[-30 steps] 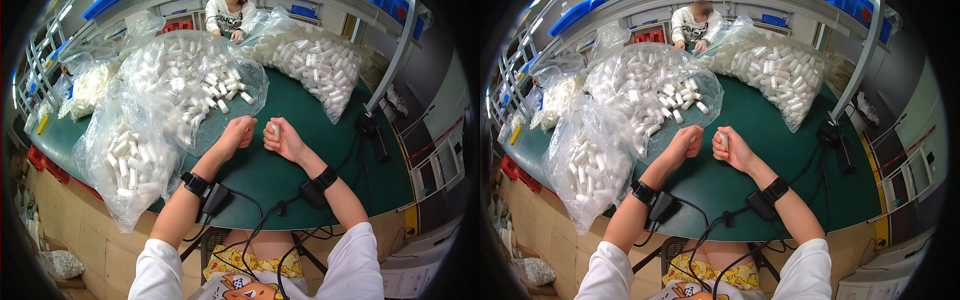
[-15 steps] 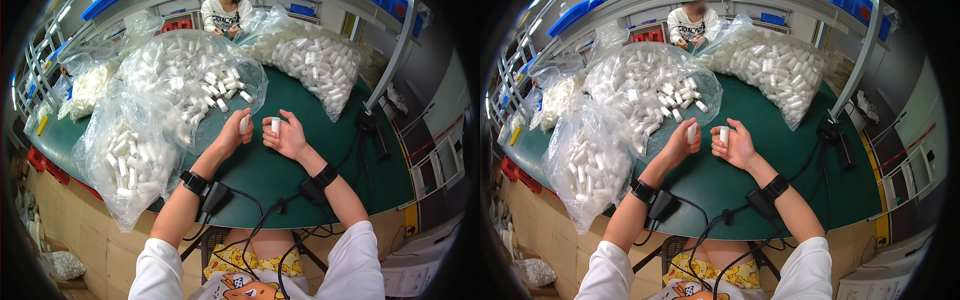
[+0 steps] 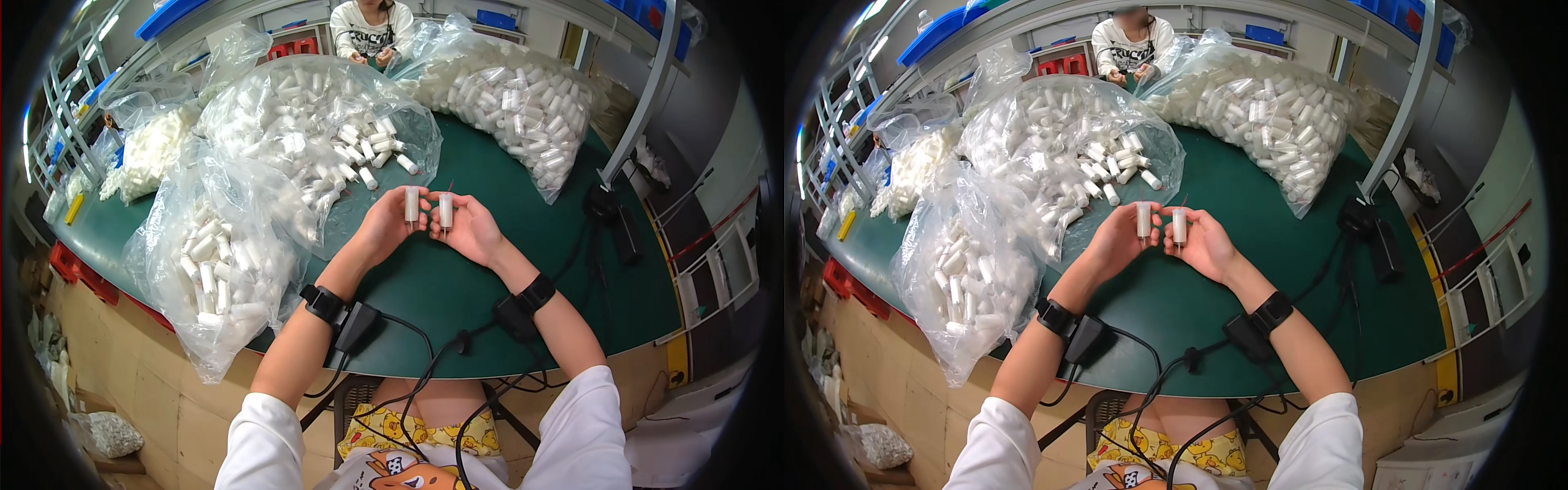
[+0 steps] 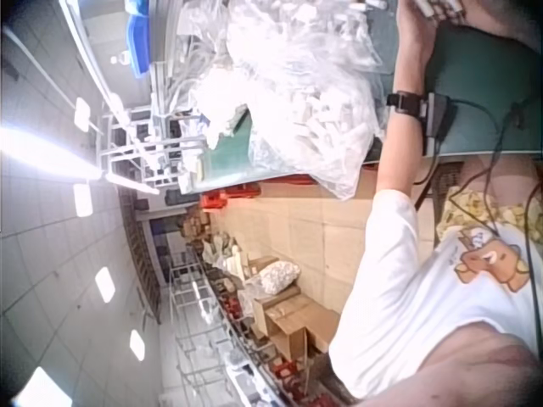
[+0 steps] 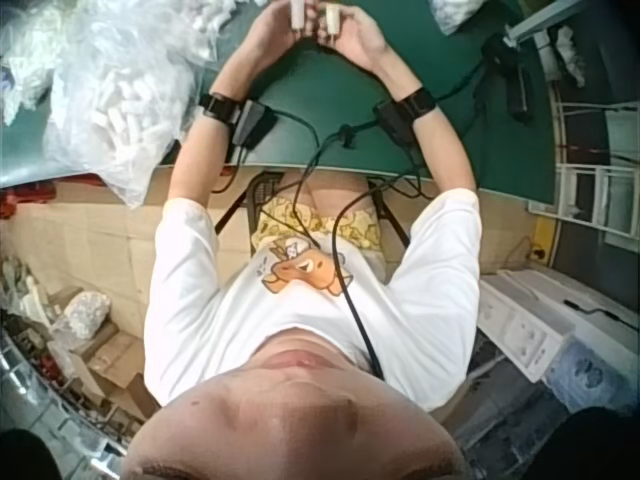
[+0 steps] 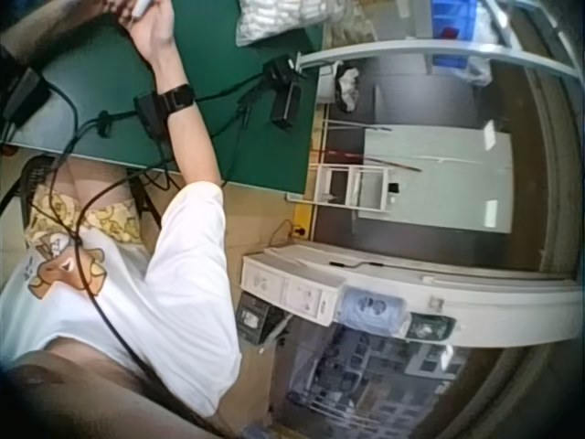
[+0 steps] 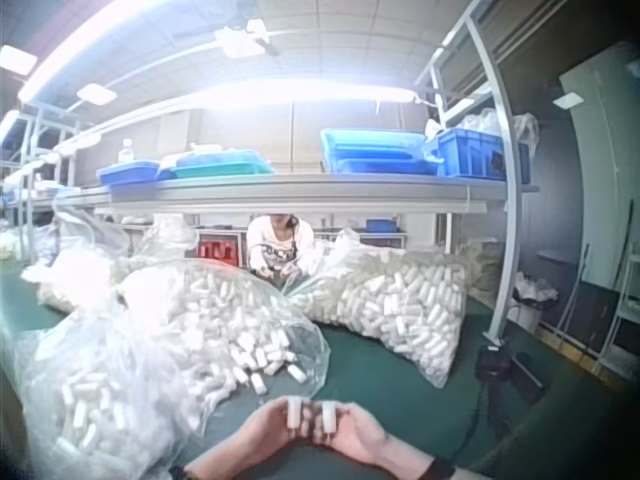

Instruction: The person sits at a green workbench and repeatedly picks up two white cylindrical objects from a large plastic bag. They align the objects and press them together to form a single unit, then place the assembled pair into a separate pile on the table.

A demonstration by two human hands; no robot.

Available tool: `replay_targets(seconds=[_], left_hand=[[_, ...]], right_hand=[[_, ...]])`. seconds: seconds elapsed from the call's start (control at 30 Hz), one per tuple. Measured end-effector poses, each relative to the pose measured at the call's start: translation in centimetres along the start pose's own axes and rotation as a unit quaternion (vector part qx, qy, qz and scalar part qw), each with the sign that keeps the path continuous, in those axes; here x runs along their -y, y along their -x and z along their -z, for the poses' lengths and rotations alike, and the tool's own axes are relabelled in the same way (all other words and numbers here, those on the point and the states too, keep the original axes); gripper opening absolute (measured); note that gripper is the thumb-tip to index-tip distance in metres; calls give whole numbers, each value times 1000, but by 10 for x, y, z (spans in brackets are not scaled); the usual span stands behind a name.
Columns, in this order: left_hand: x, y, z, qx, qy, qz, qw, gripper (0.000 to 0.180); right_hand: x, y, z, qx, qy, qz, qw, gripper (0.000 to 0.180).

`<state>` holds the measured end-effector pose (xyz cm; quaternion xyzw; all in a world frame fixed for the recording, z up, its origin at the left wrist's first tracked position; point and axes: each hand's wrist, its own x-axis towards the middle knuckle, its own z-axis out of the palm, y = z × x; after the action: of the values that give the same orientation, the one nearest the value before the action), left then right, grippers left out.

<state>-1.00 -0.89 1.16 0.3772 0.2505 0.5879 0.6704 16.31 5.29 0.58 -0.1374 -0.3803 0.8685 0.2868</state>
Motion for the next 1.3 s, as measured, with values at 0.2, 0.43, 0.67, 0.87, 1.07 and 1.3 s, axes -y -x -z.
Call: replay_targets(seconds=[0.2,0.43,0.67,0.87,1.07,1.3], left_hand=[[-1,3,-4,1,-33,53,998,29],[1,5,-8,-34,-98,55,993,20],[9,2,0,-61,-46,56,996,19],[14,1,-9,-87,-66,48,993,40],[14,2,-7,-60,-104,52,991,50],[18,-5,12,-219,-365,-71,902,38]], right_hand=[[0,0,7,72,4,-12,997,39],[-3,-2,8,16,41,-40,998,26],[-9,-1,7,-5,30,-9,1000,22],[-8,3,-7,-39,153,36,987,23],[-4,6,-13,-61,308,52,948,21],[22,1,-60,-65,198,138,968,19]])
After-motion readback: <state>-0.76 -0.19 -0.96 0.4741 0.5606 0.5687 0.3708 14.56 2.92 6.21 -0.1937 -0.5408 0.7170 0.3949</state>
